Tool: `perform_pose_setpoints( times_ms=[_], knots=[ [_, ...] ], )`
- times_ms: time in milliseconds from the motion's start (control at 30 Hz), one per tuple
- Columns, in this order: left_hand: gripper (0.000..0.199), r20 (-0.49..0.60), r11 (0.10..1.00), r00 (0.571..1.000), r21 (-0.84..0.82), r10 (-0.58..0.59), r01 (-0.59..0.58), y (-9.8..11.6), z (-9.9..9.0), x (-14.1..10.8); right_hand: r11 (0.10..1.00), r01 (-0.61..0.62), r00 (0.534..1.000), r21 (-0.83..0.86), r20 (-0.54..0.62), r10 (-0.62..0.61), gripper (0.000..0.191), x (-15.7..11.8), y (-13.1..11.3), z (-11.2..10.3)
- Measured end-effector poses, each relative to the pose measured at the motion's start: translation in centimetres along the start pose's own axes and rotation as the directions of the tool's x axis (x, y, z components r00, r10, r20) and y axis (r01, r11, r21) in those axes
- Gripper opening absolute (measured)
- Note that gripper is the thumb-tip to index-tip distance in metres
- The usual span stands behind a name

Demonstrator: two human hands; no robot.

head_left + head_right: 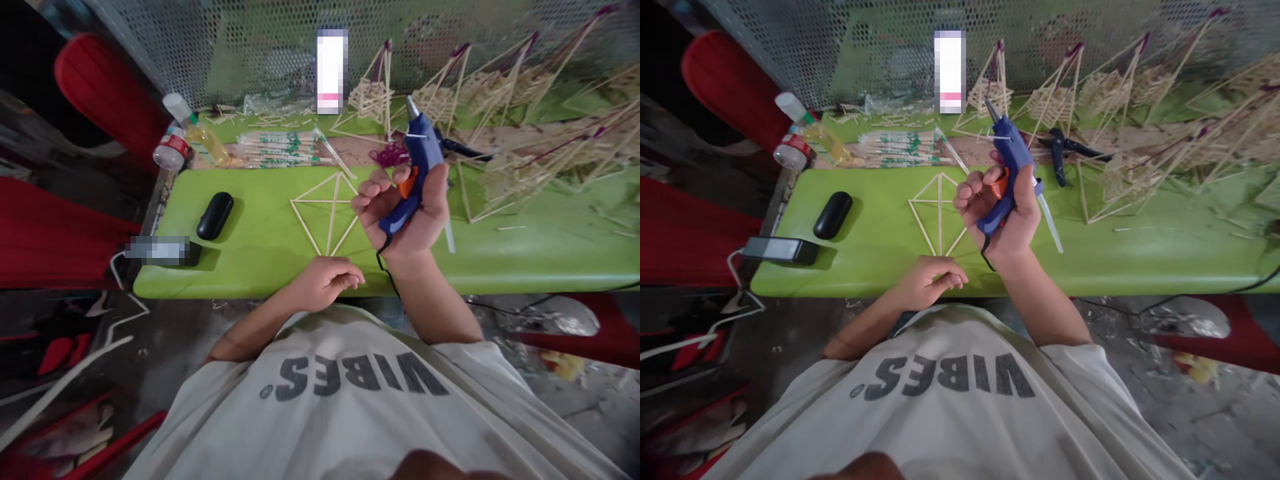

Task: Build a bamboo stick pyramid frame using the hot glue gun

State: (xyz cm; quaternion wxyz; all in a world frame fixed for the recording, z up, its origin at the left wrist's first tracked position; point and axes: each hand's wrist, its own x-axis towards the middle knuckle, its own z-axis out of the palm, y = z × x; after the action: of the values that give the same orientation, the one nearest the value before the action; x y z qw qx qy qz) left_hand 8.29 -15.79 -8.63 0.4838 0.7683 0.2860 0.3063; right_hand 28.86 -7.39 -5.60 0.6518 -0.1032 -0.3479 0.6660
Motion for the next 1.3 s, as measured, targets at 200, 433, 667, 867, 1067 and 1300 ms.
perform_pose_setpoints(
  times_ms=[200, 433, 667, 867, 1067, 1300],
  knots=[
    [0.023, -0.178, 0.994, 0.979, -0.035, 0.1, -0.108, 1.3, -1.7, 0.3, 0.997, 0.001, 0.997, -0.074, -0.073, -0.006, 0.062, 0.3, 0.5, -0.5],
    [0.022, -0.49, 0.947, 0.862, 0.318, 0.128, 0.039, 0.7, -9.4, 2.2, 0.985, -0.036, 0.997, -0.171, -0.08, 0.023, 0.066, 1.8, 0.2, -0.6],
    [0.041, -0.097, 0.816, 0.957, 0.503, -0.274, 0.285, -7.4, -19.4, 6.4, 0.974, -0.083, 0.995, -0.213, -0.065, 0.07, 0.078, 2.4, 0.3, -0.3],
    [0.029, -0.039, 0.814, 0.961, 0.522, -0.273, 0.253, -9.5, -18.9, 7.2, 0.983, -0.105, 0.993, -0.153, -0.061, 0.097, 0.077, 1.7, 0.8, -0.8],
    [0.014, -0.094, 0.854, 0.96, 0.439, -0.264, 0.278, -8.8, -18.5, 7.0, 0.977, -0.116, 0.991, -0.178, 0.043, 0.125, 0.077, 2.0, 0.5, -2.0],
    [0.019, -0.105, 0.835, 0.952, 0.459, -0.289, 0.304, -8.6, -18.5, 6.6, 0.97, -0.123, 0.989, -0.209, 0.051, 0.136, 0.078, 2.2, -0.5, -2.9]
  ],
)
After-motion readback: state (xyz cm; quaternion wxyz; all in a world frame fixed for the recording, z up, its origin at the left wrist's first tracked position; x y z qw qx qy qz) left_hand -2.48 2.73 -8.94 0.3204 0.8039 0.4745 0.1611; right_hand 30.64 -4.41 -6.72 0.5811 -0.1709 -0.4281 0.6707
